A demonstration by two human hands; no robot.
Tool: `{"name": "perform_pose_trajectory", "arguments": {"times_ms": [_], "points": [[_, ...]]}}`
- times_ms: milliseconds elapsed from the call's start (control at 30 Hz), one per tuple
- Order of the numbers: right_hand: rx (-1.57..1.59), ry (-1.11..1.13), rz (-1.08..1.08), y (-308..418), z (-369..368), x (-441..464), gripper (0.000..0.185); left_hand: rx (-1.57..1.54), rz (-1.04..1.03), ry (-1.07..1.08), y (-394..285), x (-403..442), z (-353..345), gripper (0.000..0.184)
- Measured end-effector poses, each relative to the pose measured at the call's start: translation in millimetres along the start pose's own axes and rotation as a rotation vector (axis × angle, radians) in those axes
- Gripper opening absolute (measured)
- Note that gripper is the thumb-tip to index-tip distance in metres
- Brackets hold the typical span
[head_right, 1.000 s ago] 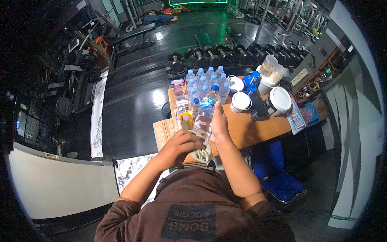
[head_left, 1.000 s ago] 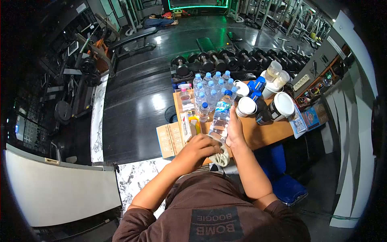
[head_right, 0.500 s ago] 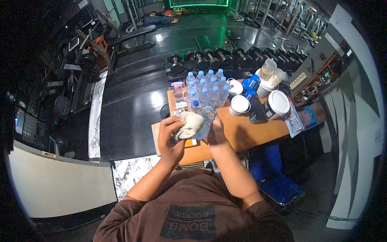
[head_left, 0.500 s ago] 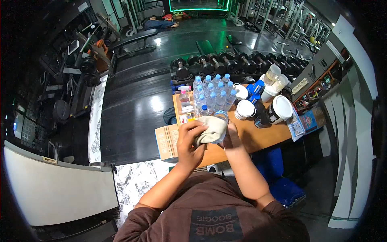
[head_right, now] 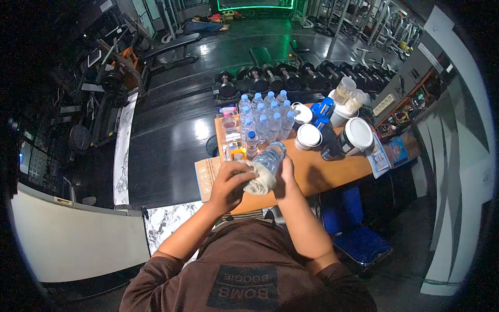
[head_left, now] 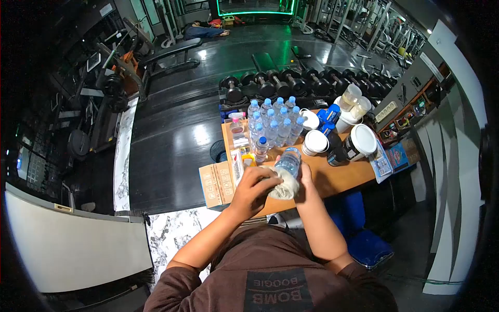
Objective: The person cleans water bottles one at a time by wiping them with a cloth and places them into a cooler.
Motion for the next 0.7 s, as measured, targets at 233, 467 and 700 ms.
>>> {"name": "perform_pose_trajectory", "arguments": {"times_ms": [233, 467, 700], "points": [[-0.221, 0.616, 0.075, -28.3, -25.3, -19.4, 0.042, 0.046, -0.005, -0.013, -3.6, 17.3, -0.9, 0.051], [-0.075, -0.01, -0.077, 1.7, -1.6, -4.2, 0.04, 0.002, 0.054, 0.119, -9.3, -5.2, -3.4, 0.047], [-0.122, -0.094, 0.137, -1.9, -22.8, -17.8, 0.038, -0.071, 0.048, 0.169, -9.1, -15.0, 6.8, 0.049]]}}
Point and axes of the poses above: each hand's wrist, its own x-axis towards the middle knuckle, its own z-axis out of the back of the hand, y = z × x, the point moved 2 cm from there along x, towards the middle knuckle, and after that the axes turned 1 degree about z, right-handed, at the moved point
